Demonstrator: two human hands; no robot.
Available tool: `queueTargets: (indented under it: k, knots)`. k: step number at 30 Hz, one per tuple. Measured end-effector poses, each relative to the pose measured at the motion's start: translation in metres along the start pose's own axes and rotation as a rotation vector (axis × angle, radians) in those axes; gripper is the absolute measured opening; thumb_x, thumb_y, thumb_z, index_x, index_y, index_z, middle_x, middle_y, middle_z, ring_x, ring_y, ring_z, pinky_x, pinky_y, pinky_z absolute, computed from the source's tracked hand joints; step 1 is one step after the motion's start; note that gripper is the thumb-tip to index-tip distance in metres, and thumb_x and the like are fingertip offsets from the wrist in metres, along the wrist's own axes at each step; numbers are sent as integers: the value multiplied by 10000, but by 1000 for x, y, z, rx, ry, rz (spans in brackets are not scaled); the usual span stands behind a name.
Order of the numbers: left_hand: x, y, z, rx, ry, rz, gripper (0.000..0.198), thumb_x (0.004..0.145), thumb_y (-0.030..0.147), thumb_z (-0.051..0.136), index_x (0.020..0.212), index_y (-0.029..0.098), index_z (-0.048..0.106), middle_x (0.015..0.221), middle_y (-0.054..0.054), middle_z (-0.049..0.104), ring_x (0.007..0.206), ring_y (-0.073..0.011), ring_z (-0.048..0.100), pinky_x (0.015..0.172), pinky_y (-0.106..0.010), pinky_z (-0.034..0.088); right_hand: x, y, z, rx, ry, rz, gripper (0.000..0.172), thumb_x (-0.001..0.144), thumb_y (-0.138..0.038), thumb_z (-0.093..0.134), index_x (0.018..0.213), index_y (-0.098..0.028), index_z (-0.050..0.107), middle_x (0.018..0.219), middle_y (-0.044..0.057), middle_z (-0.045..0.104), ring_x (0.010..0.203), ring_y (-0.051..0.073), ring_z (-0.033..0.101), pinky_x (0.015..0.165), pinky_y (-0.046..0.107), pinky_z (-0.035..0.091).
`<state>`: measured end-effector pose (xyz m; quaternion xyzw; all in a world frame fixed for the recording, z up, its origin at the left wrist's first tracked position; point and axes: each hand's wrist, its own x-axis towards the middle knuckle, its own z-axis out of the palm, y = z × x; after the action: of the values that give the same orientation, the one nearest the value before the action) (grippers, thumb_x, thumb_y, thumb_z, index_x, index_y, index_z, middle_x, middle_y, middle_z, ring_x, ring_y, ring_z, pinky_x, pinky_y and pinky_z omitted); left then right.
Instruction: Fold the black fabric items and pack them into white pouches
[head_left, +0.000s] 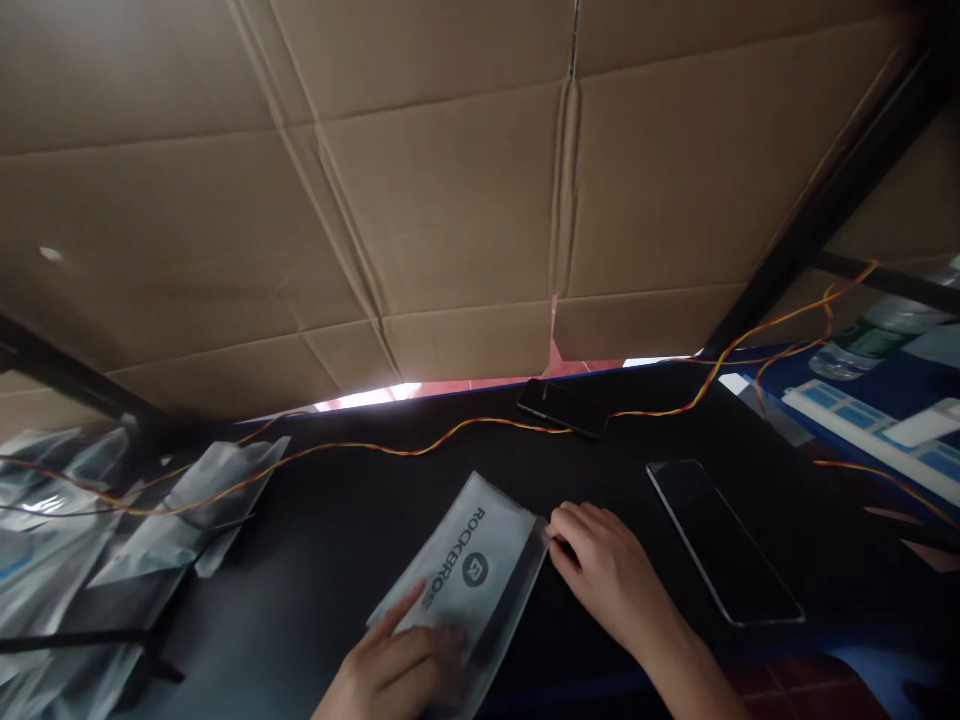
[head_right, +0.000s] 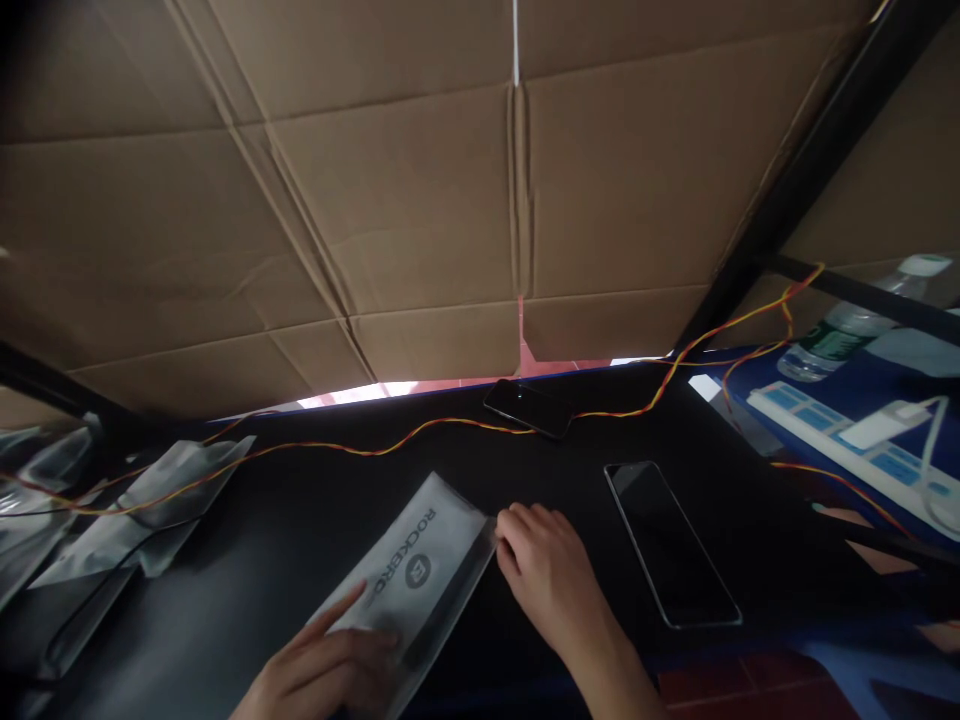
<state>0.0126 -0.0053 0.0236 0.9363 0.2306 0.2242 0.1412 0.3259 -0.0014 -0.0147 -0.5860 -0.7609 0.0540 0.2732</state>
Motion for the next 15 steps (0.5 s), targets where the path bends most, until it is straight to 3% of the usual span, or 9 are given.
queueTargets:
  k: [1, 3, 5, 6, 8, 11, 15]
  knots:
    - [3, -3, 0, 33, -63, -29, 158, 1052, 415, 676, 1094, 284, 755, 1102, -1, 847, 1187, -253, 811, 1267, -528, 482, -4, -4, 0, 15, -6, 8, 246, 955, -33, 621, 926, -267, 550, 877, -27, 643, 809, 204, 643, 764, 350, 429]
    - [12, -4, 7, 170, -83, -176, 432, 940, 534, 798, 1299, 299, 749, 1383, -84, 781, 1417, -418, 664, 1196, -714, 490, -14, -13, 2, 42, -17, 14, 224, 959, -73, 660, 979, -273, 562, 934, -17, 657, 863, 215, 665, 791, 360, 469]
    - [22, -1, 21, 317, -46, -311, 847, 812, 543, 904, 1567, 304, 605, 1651, -163, 581, 1542, -566, 468, 1102, -849, 478, -22, -18, 4, 82, -22, 32, 222, 963, -117, 708, 1036, -279, 575, 997, -1, 672, 911, 229, 680, 823, 379, 509]
    - [26, 1, 28, 364, -32, -360, 1000, 777, 515, 932, 1657, 313, 504, 1724, -178, 484, 1564, -595, 411, 1080, -867, 479, -25, -19, 5, 108, -22, 47, 235, 965, -128, 721, 1074, -282, 581, 1034, 9, 681, 938, 237, 687, 843, 392, 526]
    - [32, 1, 35, 390, -39, -431, 1120, 770, 440, 942, 1730, 365, 370, 1768, -156, 421, 1565, -568, 429, 1077, -815, 521, -29, -19, 7, 160, -16, 81, 267, 975, -131, 715, 1147, -289, 587, 1102, 28, 693, 992, 252, 696, 880, 420, 547]
    - [33, -7, 30, 353, -85, -521, 1069, 772, 426, 947, 1692, 482, 405, 1712, -100, 518, 1462, -492, 578, 1033, -707, 588, -29, -18, 7, 191, -16, 98, 264, 1017, -138, 653, 1212, -304, 591, 1130, 39, 698, 1028, 264, 699, 909, 453, 553]
    - [27, -23, 19, 374, -77, -510, 1133, 657, 424, 1006, 1651, 509, 470, 1794, -112, 372, 1533, -571, 461, 1096, -787, 492, -25, -19, 4, 201, -48, 92, 243, 1069, -163, 586, 1256, -319, 605, 1119, 35, 700, 1010, 251, 702, 897, 449, 559]
